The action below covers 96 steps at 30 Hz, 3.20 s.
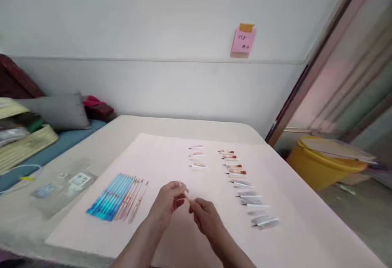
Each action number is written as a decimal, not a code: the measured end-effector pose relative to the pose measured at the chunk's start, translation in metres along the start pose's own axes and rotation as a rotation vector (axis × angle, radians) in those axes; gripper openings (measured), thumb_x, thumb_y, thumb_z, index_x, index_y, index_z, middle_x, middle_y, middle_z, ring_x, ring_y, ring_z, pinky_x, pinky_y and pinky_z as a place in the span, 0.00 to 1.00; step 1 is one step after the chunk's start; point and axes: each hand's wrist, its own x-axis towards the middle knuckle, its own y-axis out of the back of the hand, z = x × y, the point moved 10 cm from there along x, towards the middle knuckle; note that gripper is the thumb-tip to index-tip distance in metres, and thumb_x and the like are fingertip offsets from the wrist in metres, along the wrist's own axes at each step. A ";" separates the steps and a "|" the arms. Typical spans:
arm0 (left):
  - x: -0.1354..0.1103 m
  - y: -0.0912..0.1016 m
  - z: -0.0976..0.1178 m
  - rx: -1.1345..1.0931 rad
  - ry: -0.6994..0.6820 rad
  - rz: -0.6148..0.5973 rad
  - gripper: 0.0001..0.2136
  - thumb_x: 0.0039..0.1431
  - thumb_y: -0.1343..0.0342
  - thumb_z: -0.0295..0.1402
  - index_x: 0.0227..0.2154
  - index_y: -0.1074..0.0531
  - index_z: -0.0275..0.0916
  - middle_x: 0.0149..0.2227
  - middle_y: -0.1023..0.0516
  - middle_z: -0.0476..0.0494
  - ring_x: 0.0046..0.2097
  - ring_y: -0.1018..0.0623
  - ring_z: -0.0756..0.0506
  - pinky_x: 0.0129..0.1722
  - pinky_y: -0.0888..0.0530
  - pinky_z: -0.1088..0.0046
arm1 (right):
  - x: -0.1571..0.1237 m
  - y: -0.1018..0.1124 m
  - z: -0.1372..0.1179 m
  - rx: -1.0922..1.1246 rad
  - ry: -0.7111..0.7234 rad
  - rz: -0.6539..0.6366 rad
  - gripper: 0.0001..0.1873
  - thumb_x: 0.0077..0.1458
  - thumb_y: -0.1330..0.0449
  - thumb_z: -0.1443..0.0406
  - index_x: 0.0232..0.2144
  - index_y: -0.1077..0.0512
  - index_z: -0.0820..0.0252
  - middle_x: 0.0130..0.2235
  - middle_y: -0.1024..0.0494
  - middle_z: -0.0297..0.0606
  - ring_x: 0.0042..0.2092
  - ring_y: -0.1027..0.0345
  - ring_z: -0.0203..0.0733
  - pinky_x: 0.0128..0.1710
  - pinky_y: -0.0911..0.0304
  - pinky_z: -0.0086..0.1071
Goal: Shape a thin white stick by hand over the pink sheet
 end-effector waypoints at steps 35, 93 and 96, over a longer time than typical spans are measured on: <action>0.001 0.012 -0.008 0.074 0.013 0.112 0.12 0.41 0.38 0.36 0.23 0.34 0.36 0.25 0.29 0.48 0.27 0.30 0.53 0.28 0.35 0.77 | -0.007 0.006 -0.004 0.064 -0.060 0.035 0.11 0.50 0.47 0.60 0.23 0.35 0.63 0.16 0.36 0.28 0.14 0.51 0.26 0.14 0.60 0.24; 0.003 0.008 -0.013 0.035 0.016 0.076 0.11 0.43 0.40 0.36 0.27 0.31 0.35 0.29 0.25 0.43 0.27 0.27 0.52 0.28 0.33 0.76 | -0.002 0.005 -0.002 -0.057 -0.059 0.051 0.11 0.49 0.50 0.62 0.22 0.34 0.63 0.12 0.38 0.26 0.12 0.54 0.26 0.13 0.59 0.24; 0.002 0.002 -0.009 -0.036 0.006 0.053 0.12 0.45 0.41 0.34 0.33 0.32 0.36 0.34 0.24 0.40 0.32 0.25 0.48 0.32 0.31 0.73 | -0.002 0.009 0.000 -0.018 -0.085 0.066 0.10 0.49 0.49 0.62 0.23 0.34 0.62 0.13 0.38 0.26 0.12 0.54 0.26 0.13 0.60 0.24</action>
